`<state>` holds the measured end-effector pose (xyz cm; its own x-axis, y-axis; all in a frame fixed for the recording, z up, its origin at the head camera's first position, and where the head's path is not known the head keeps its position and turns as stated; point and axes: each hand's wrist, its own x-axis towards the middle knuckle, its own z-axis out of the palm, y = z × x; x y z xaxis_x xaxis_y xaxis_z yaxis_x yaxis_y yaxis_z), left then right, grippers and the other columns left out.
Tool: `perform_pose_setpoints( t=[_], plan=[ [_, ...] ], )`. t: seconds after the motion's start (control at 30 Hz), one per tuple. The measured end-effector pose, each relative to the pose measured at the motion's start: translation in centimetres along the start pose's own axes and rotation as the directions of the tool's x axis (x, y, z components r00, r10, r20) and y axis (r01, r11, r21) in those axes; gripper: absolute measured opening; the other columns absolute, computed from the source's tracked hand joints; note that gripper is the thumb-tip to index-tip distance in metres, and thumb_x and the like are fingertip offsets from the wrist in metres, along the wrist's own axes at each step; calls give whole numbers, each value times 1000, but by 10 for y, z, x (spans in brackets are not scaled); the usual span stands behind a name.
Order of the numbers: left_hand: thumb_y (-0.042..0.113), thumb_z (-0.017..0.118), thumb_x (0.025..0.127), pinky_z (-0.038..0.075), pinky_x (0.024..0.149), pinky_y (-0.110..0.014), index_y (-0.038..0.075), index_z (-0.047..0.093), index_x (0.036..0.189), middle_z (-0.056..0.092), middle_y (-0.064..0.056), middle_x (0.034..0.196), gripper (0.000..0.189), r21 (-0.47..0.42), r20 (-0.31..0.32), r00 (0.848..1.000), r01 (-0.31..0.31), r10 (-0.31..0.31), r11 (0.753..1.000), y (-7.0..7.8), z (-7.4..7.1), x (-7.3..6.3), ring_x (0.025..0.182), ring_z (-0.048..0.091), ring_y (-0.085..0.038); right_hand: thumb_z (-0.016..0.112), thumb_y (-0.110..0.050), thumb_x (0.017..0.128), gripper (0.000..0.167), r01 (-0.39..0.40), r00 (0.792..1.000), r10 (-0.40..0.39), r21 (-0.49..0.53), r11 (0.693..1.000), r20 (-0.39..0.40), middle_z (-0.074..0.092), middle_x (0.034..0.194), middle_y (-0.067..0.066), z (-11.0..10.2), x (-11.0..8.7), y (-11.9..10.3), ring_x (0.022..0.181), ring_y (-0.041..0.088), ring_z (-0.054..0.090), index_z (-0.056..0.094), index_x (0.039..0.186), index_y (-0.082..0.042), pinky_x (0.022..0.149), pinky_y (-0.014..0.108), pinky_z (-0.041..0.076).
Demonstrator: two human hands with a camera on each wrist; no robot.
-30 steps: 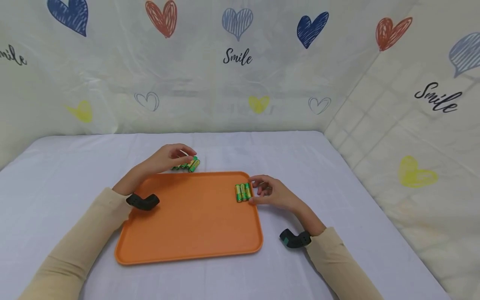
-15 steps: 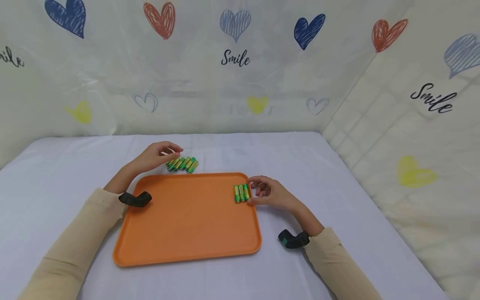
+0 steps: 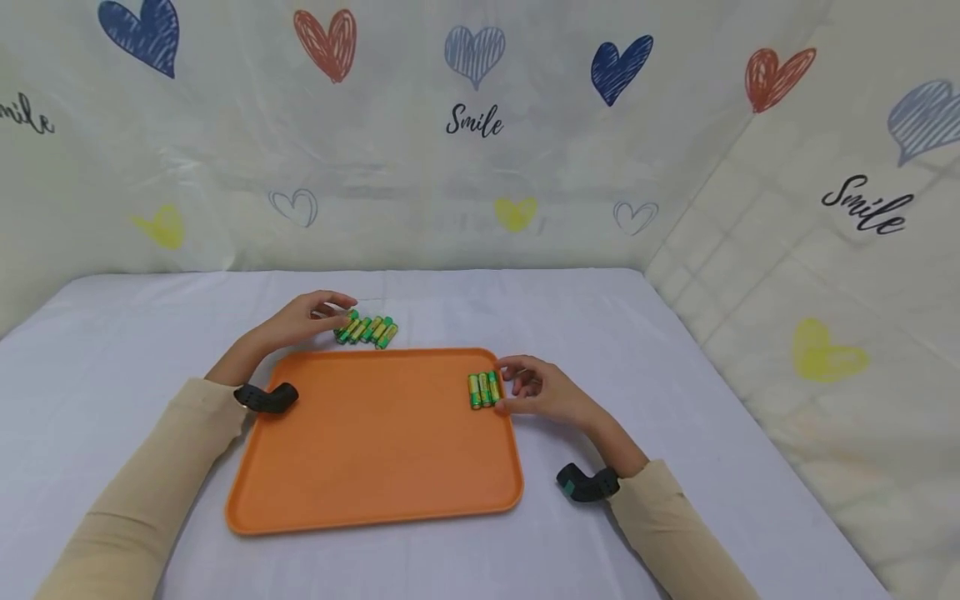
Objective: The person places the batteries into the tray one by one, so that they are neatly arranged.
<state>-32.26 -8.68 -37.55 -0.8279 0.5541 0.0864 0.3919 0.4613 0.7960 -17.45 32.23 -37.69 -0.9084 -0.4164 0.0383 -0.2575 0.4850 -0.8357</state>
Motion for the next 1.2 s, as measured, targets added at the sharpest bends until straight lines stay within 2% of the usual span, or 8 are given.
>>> perform_pose_setpoints(
  t=[0.23, 0.47, 0.73, 0.83, 1.03, 1.2],
  plan=[
    [9, 59, 97, 43, 99, -52, -2, 49, 139, 52, -23, 137, 45, -51, 67, 998, -12, 15, 999, -7, -2, 1, 121, 52, -38, 78, -12, 83, 55, 5, 1000, -5, -18, 1000, -4, 56, 110, 13, 0, 0, 1, 87, 19, 51, 55, 133, -4, 73, 22, 46],
    [4, 52, 96, 43, 98, -50, 1, 46, 143, 48, -22, 141, 47, -8, 112, 993, -19, 19, 1000, -8, -4, 1, 124, 50, -38, 78, -11, 83, 55, 1, 1000, -1, -20, 1000, -5, 56, 110, 13, -1, 1, -1, 87, 19, 52, 55, 132, -3, 73, 22, 47],
    [0, 50, 91, 43, 83, -38, 2, 46, 144, 51, -23, 138, 53, 31, 148, 989, -1, -3, 1000, -7, -6, -1, 117, 53, -35, 78, -10, 83, 55, -11, 1000, 11, -10, 1000, -3, 55, 110, 14, 0, 2, -3, 88, 20, 51, 55, 133, -3, 73, 21, 46],
    [-1, 50, 90, 42, 82, -36, 1, 46, 143, 51, -23, 137, 53, 29, 144, 989, 9, -13, 1000, -6, -6, -2, 117, 52, -34, 78, -11, 83, 55, -16, 1000, 16, -10, 1000, -2, 55, 110, 14, 0, 2, -2, 88, 20, 51, 55, 132, -3, 73, 21, 46],
    [-3, 51, 90, 41, 90, -42, -2, 46, 141, 50, -24, 138, 52, 23, 137, 990, 17, -20, 1000, -6, -6, -4, 122, 49, -36, 78, -10, 83, 55, -10, 1000, 10, -7, 1000, 0, 55, 110, 14, 0, 1, -2, 87, 20, 51, 55, 132, -3, 72, 21, 46],
    [1, 61, 87, 41, 100, -47, 1, 48, 141, 52, -22, 136, 55, 17, 158, 987, 34, -37, 999, -5, -8, -6, 121, 49, -35, 78, -10, 83, 55, -8, 1000, 8, -1, 1000, -1, 55, 110, 14, 0, 1, -3, 87, 19, 51, 55, 132, -3, 72, 21, 46]
  ],
)
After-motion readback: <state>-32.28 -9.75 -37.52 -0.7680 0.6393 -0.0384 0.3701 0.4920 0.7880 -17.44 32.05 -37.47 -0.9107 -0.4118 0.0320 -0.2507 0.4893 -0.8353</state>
